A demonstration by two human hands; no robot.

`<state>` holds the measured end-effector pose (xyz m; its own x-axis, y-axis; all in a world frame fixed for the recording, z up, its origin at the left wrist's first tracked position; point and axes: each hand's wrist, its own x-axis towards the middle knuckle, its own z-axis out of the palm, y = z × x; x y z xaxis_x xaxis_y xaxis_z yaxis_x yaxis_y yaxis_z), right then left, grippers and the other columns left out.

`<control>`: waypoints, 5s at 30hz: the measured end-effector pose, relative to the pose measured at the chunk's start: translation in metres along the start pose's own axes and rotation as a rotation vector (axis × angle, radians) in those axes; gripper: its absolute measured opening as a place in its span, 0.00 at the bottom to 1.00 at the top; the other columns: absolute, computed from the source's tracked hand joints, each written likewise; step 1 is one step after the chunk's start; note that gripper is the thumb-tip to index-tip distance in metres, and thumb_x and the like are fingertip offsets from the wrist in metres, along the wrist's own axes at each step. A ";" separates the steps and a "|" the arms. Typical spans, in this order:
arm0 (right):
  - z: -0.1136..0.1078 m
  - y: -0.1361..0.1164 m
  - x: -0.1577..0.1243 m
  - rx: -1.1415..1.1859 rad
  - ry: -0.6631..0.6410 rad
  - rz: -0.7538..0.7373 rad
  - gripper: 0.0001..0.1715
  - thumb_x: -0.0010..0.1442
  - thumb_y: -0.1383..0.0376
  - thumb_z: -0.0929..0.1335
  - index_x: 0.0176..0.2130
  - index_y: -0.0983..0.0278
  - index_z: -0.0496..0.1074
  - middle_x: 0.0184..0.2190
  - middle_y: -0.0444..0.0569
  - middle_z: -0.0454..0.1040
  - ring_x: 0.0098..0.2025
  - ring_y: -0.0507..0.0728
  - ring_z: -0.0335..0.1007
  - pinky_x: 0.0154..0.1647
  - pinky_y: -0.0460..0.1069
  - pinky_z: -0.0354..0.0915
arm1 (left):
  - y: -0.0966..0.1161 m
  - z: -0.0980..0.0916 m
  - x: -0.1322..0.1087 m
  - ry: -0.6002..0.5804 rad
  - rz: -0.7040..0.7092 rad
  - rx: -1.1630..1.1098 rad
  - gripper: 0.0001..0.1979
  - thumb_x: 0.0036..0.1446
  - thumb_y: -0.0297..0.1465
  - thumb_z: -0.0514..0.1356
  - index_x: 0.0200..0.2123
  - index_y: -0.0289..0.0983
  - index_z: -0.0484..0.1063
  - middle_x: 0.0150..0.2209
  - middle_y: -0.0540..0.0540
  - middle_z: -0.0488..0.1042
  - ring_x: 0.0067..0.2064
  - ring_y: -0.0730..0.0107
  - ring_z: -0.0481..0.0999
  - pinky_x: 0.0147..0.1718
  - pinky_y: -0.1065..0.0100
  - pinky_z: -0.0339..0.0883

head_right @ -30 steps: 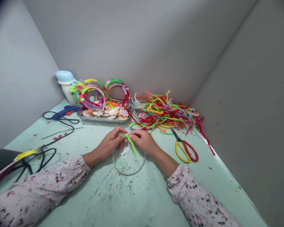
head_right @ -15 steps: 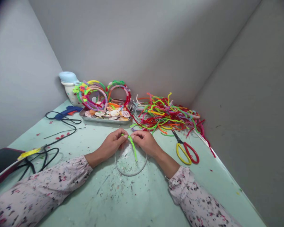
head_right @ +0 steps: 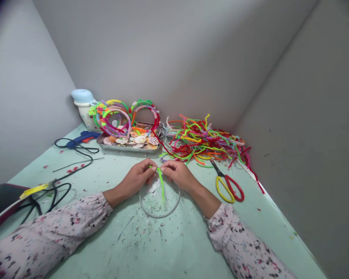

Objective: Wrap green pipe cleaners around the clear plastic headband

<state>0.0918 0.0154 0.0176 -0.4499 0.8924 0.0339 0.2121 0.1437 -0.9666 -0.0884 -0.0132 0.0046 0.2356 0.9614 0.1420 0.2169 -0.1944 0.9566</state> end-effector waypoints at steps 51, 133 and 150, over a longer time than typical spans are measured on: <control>0.005 0.008 -0.004 -0.214 0.020 -0.151 0.09 0.60 0.61 0.63 0.33 0.64 0.69 0.24 0.41 0.65 0.25 0.49 0.58 0.26 0.45 0.55 | -0.004 0.001 0.002 0.013 -0.022 0.007 0.09 0.58 0.36 0.52 0.33 0.36 0.66 0.23 0.53 0.68 0.21 0.78 0.63 0.22 0.75 0.57; 0.009 0.010 -0.005 -0.443 0.090 -0.234 0.06 0.58 0.66 0.64 0.33 0.64 0.70 0.26 0.43 0.71 0.27 0.50 0.64 0.28 0.44 0.58 | -0.004 0.000 0.002 0.017 -0.047 0.030 0.09 0.57 0.35 0.52 0.31 0.36 0.66 0.19 0.54 0.66 0.19 0.77 0.63 0.21 0.75 0.56; 0.009 0.009 -0.007 -0.566 0.135 -0.322 0.05 0.57 0.67 0.64 0.33 0.64 0.70 0.25 0.43 0.72 0.26 0.50 0.64 0.29 0.44 0.57 | -0.007 0.001 0.003 0.017 -0.047 0.022 0.09 0.57 0.35 0.53 0.31 0.36 0.66 0.20 0.53 0.68 0.19 0.78 0.63 0.22 0.75 0.56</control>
<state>0.0888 0.0067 0.0063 -0.4626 0.8076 0.3657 0.5243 0.5818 -0.6218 -0.0882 -0.0090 -0.0014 0.2090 0.9726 0.1017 0.2477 -0.1532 0.9566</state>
